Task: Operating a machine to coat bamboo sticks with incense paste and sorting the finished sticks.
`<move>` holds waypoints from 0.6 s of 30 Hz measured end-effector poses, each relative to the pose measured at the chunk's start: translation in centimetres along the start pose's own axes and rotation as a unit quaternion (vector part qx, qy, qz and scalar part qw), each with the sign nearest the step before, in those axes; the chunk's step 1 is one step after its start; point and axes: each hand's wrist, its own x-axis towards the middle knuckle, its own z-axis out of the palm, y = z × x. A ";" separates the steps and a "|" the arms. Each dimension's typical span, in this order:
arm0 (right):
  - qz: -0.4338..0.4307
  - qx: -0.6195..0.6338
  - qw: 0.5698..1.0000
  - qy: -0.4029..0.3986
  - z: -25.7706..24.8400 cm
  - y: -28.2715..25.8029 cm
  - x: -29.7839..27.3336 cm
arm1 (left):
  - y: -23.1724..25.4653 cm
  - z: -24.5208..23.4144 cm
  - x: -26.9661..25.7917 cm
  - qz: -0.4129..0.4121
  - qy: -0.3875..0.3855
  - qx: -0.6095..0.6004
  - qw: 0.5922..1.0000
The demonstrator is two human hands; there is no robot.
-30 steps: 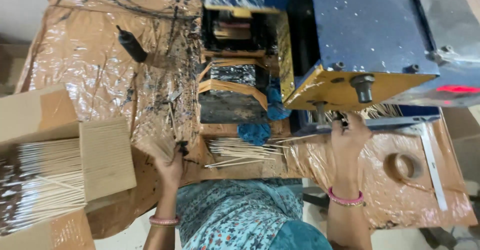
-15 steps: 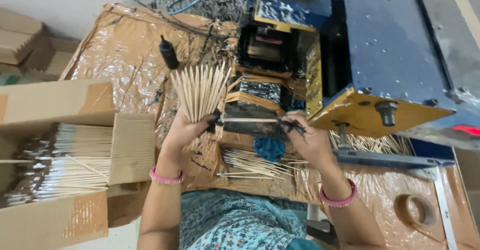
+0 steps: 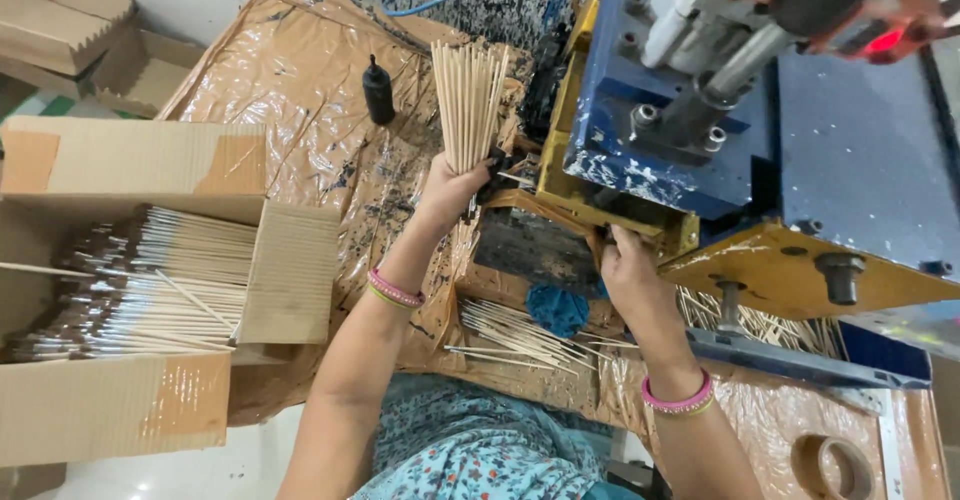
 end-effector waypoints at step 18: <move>0.211 -0.084 0.959 0.173 -13.2 -0.5 -9.9 | -3.0 -8.1 -16.2 -0.017 0.128 -0.035 0.991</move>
